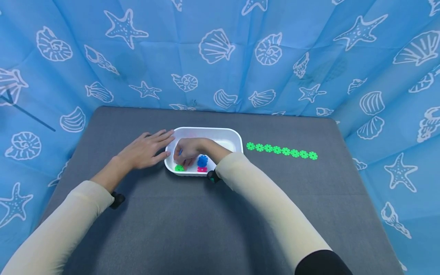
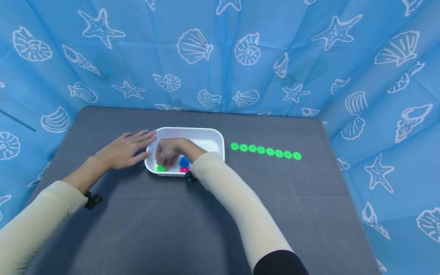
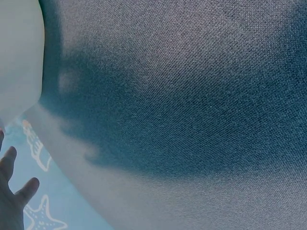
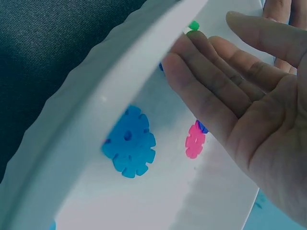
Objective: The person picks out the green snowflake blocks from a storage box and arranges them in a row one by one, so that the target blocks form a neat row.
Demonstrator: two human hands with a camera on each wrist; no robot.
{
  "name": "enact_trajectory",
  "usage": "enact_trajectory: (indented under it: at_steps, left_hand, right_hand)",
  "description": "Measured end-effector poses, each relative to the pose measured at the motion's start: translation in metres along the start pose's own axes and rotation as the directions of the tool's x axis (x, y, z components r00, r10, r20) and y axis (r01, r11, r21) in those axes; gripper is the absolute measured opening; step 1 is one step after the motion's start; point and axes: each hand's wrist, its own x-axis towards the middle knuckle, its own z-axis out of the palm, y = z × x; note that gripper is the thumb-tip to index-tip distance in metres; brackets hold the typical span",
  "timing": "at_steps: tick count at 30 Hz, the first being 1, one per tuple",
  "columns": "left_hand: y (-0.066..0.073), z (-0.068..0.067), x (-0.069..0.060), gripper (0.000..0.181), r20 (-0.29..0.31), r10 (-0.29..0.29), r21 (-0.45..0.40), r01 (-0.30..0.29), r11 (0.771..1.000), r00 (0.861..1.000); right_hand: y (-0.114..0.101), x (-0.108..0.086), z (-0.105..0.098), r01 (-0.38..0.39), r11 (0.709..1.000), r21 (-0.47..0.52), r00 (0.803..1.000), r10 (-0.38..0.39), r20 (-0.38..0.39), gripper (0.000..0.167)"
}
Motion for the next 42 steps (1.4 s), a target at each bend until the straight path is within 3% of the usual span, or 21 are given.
enact_trajectory:
  at_steps: [14, 25, 34, 42]
  left_hand:
    - [0.000, -0.001, -0.002, 0.064, -0.001, 0.017, 0.023, -0.017, 1.000, 1.000]
    - [-0.001, 0.001, 0.000, 0.064, -0.001, -0.007, 0.002, 0.007, 1.000, 1.000]
    - [0.001, 0.001, 0.001, 0.066, 0.013, -0.028, 0.009, 0.028, 1.000, 1.000]
    - [0.001, 0.000, 0.001, 0.067, 0.015, -0.029, -0.006, 0.029, 1.000, 0.999]
  right_hand:
    - [-0.010, 0.005, 0.007, -0.016, 0.999, -0.043, 0.997, 0.019, 0.073, 0.010]
    - [0.001, -0.005, -0.010, 0.055, 0.994, -0.098, 0.997, -0.060, -0.046, 0.016]
    - [0.028, -0.031, -0.029, 0.069, 0.995, -0.073, 0.987, -0.079, -0.139, 0.010]
    - [0.063, -0.071, -0.049, 0.125, 0.986, -0.112, 0.970, -0.145, -0.195, 0.012]
